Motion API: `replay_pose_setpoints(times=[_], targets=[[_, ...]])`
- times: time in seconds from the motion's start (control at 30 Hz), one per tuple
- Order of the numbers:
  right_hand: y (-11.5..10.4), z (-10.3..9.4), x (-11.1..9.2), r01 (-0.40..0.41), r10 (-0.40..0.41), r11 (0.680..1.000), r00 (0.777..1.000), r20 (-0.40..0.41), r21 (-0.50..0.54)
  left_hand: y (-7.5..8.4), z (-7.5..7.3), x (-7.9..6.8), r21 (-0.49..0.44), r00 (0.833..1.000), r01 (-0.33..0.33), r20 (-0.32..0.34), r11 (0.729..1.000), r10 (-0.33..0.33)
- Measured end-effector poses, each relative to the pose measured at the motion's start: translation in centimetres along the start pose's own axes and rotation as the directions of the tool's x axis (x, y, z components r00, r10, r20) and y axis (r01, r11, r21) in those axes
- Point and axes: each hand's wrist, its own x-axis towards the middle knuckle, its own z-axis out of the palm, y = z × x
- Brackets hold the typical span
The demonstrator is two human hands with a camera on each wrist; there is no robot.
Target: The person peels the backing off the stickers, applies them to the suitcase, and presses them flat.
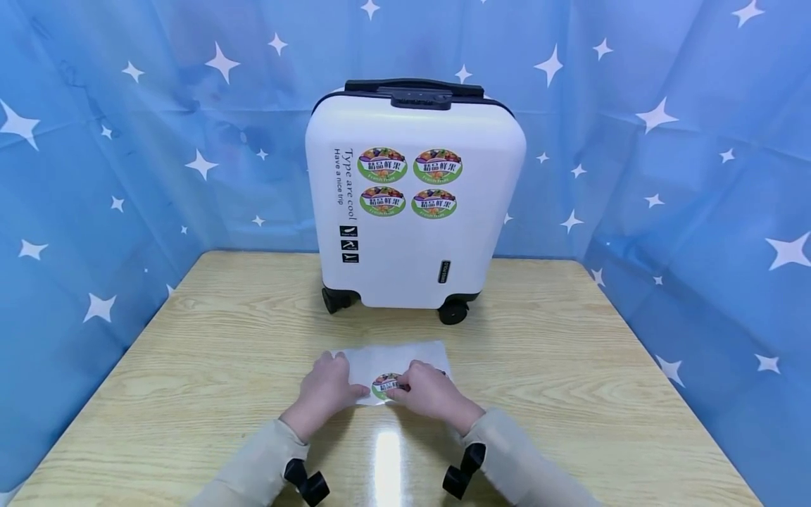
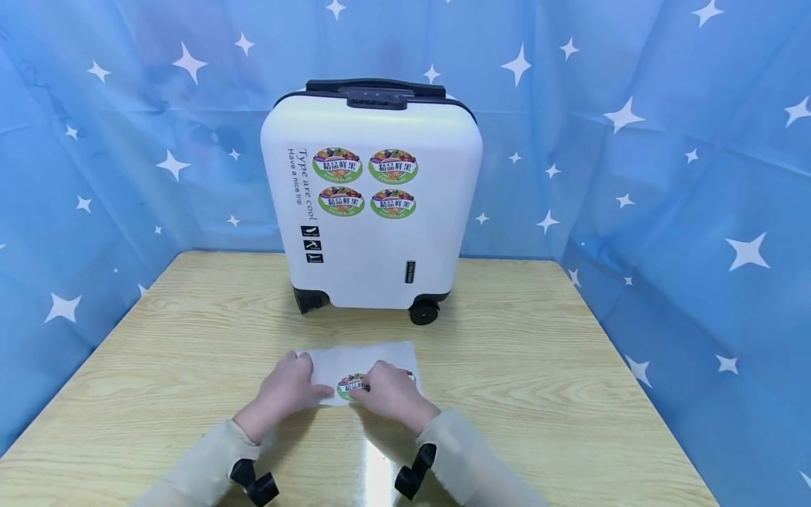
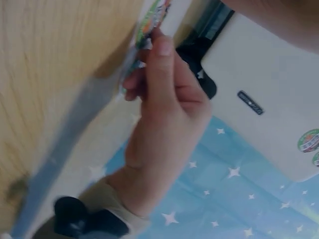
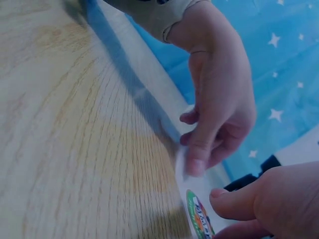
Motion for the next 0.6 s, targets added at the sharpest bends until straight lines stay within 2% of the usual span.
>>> replay_pose_setpoints(times=[0.27, 0.37, 0.6], targets=[[-0.04, 0.14, 0.14, -0.004, 0.003, 0.999, 1.000, 0.022, 0.044, 0.26, 0.54, -0.15, 0.129, 0.994, -0.079, -0.070, 0.988, 0.089], [-0.09, 0.15, 0.27, 0.003, -0.004, 0.999, 1.000, 0.017, 0.048, 0.29, 0.56, -0.06, 0.106, 0.992, -0.092, -0.072, 0.990, 0.100], [-0.11, 0.19, 0.42, -0.008, 0.007, 0.997, 1.000, 0.014, 0.079, 0.07, 0.01, 0.07, -0.035, 0.995, -0.089, -0.049, 0.995, 0.088]])
